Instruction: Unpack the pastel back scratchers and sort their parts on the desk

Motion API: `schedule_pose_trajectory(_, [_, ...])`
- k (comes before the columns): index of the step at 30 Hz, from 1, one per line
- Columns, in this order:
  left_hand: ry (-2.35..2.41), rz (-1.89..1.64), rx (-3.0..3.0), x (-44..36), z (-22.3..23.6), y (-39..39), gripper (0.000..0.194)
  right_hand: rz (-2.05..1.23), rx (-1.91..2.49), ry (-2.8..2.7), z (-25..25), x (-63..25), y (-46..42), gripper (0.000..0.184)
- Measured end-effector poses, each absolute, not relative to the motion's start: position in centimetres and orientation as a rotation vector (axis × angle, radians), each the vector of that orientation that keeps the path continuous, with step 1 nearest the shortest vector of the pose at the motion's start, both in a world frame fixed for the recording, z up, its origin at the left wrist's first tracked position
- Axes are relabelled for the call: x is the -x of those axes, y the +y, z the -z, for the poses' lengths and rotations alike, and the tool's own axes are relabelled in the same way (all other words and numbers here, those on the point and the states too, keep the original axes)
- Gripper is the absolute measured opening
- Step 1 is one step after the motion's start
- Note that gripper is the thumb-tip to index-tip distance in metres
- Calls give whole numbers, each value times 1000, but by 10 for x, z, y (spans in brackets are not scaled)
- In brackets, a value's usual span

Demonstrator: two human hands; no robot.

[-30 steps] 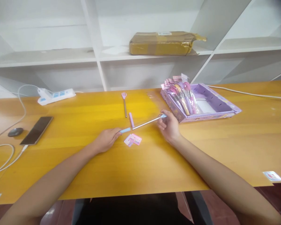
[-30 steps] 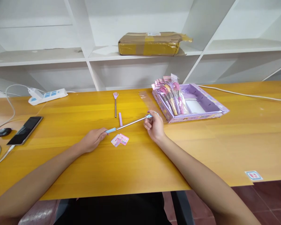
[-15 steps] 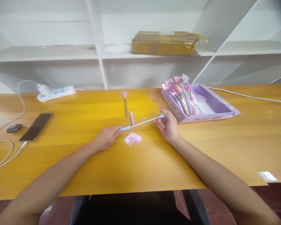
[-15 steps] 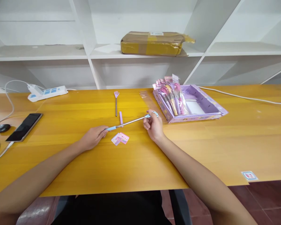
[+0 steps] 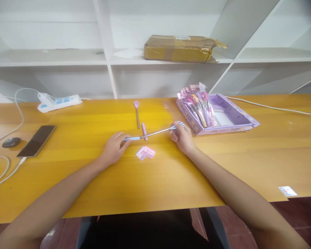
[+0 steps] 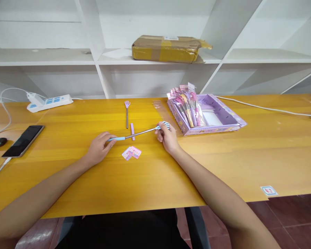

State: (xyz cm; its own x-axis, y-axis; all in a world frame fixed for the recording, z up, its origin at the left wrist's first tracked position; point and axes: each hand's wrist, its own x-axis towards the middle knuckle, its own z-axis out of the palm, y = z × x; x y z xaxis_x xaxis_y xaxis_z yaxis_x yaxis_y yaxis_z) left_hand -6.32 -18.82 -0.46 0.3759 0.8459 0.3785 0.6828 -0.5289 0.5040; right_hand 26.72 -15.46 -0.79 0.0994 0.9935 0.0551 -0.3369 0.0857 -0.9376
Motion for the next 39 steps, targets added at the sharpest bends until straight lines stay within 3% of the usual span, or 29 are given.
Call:
schedule_pose_trajectory(11, [1390,-982,-2160,62,2,-188,27,-1384,874,-865,11,-269,-150,44])
schedule_pose_trajectory(24, [1408,-983,-2213,66,5,-187,26,-1119,1019,-1132,15,-273,-151,42])
schedule_pose_trajectory(39, [1335,-1084,-2233,68,3,-188,19,-1149,1023,-1289,12,-272,-157,44])
